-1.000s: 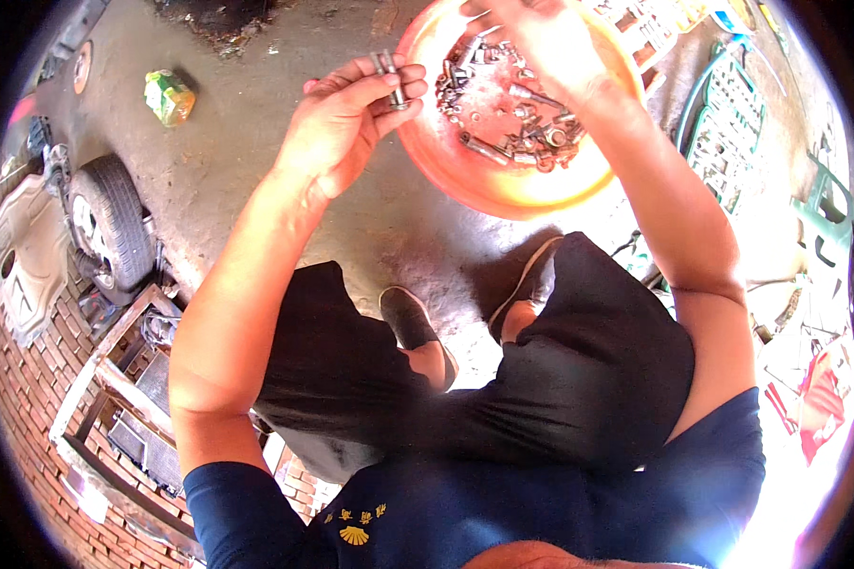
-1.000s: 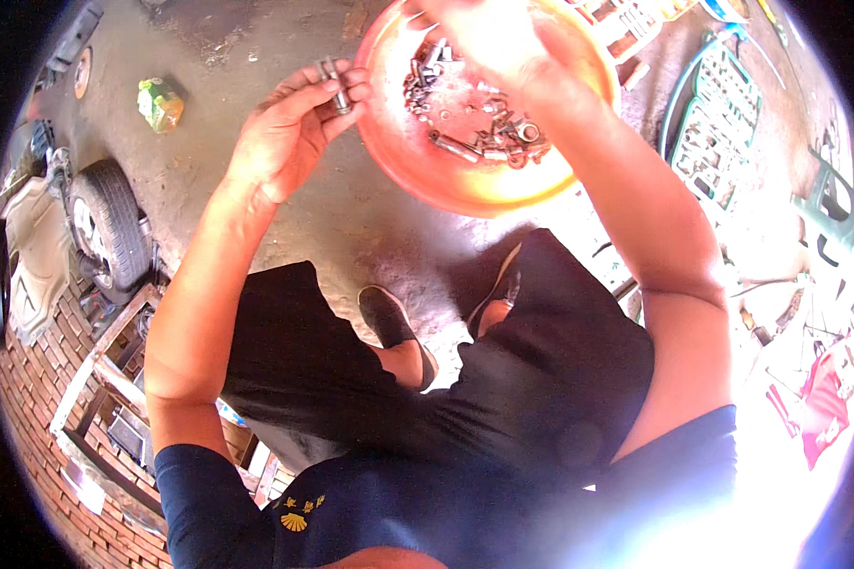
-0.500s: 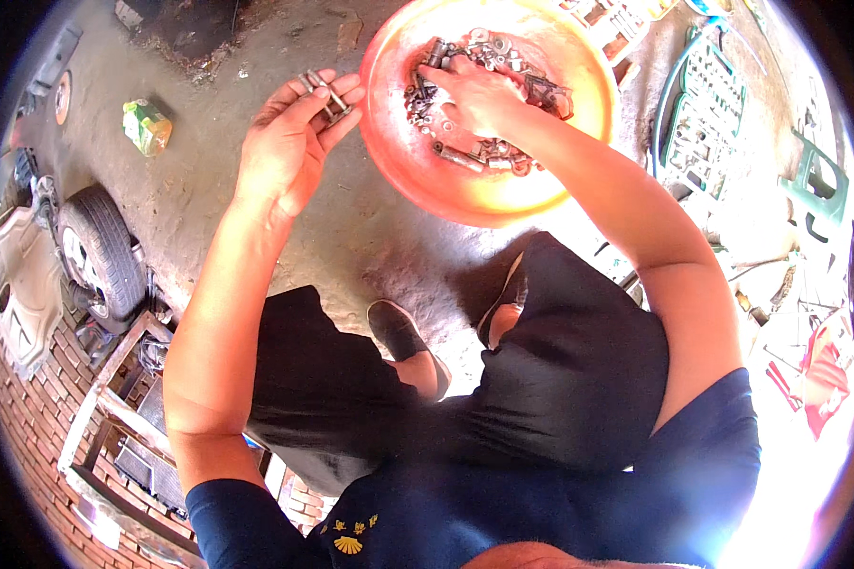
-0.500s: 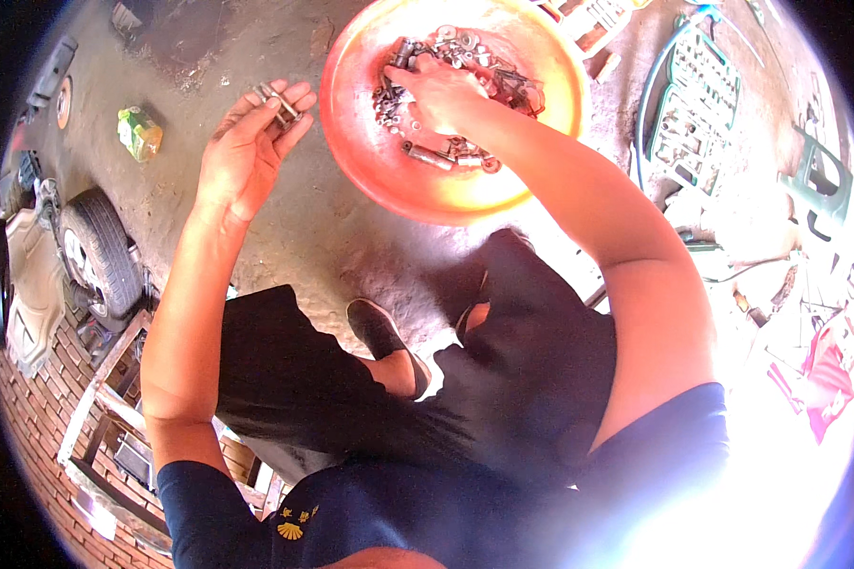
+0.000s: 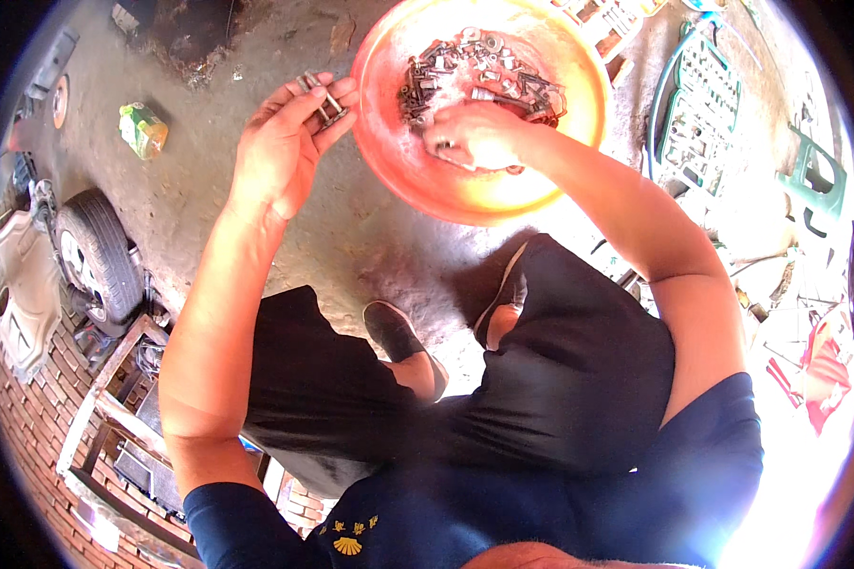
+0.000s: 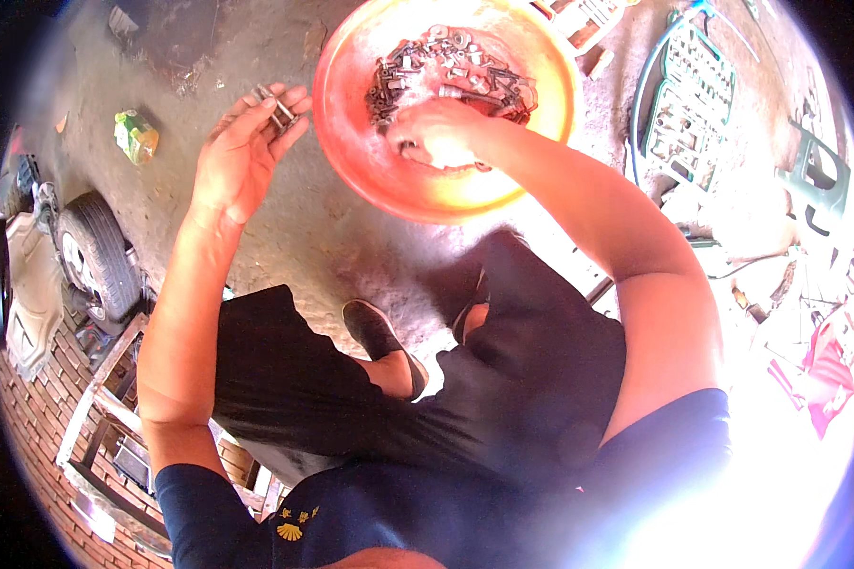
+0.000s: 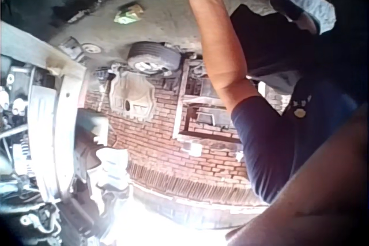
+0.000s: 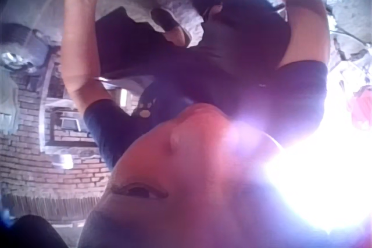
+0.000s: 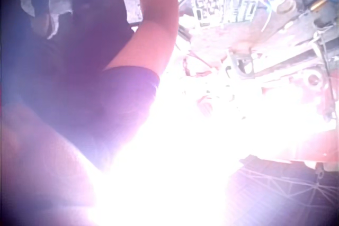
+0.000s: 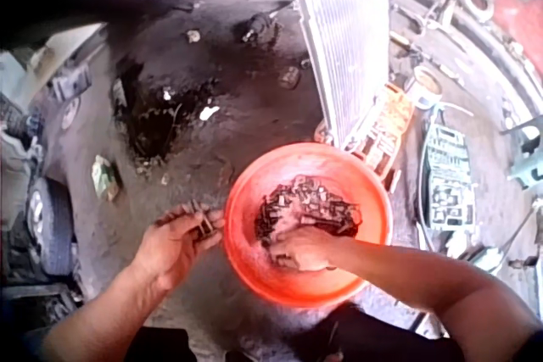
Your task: The person works on a car engine by hand, cleaning components with a cloth and handling various metal parts. The person reaches into a basin to retrieve fasteners and fits them onto the engine assembly.
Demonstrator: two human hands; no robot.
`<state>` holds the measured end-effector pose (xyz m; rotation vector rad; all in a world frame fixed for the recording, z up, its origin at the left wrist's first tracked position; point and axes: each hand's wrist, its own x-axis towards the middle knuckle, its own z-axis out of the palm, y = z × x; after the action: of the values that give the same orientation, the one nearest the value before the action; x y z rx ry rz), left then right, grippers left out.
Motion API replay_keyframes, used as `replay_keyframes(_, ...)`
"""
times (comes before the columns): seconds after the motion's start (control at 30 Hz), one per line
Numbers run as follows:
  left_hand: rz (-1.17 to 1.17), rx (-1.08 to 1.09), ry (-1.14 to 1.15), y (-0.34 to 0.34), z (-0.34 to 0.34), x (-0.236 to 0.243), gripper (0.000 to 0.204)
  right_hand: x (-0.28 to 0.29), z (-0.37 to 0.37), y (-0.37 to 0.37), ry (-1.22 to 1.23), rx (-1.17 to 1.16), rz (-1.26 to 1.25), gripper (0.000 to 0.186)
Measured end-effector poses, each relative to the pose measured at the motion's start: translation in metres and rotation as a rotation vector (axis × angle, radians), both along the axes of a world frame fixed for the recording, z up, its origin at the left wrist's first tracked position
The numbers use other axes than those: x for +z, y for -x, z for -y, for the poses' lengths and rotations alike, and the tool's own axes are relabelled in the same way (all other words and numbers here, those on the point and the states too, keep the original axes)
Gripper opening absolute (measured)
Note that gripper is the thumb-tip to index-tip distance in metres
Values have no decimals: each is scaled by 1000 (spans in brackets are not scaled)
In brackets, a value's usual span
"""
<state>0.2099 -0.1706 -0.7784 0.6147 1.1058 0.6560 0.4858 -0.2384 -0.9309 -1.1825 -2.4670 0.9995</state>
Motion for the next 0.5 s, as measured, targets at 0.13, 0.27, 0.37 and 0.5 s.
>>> replay_keyframes(0.13,29,-12,-27,-3,0,0,23,29,-4,0,235,22,208,31)
replay_keyframes(0.27,21,-11,-31,-3,-1,3,23,12,-48,-30,14,-376,425,41)
replay_keyframes(0.37,-2,11,5,10,4,-1,23,3,-77,-44,-171,-265,382,54)
replay_keyframes(0.5,19,-9,8,9,4,-7,25,-68,-110,-49,-78,-292,494,37)
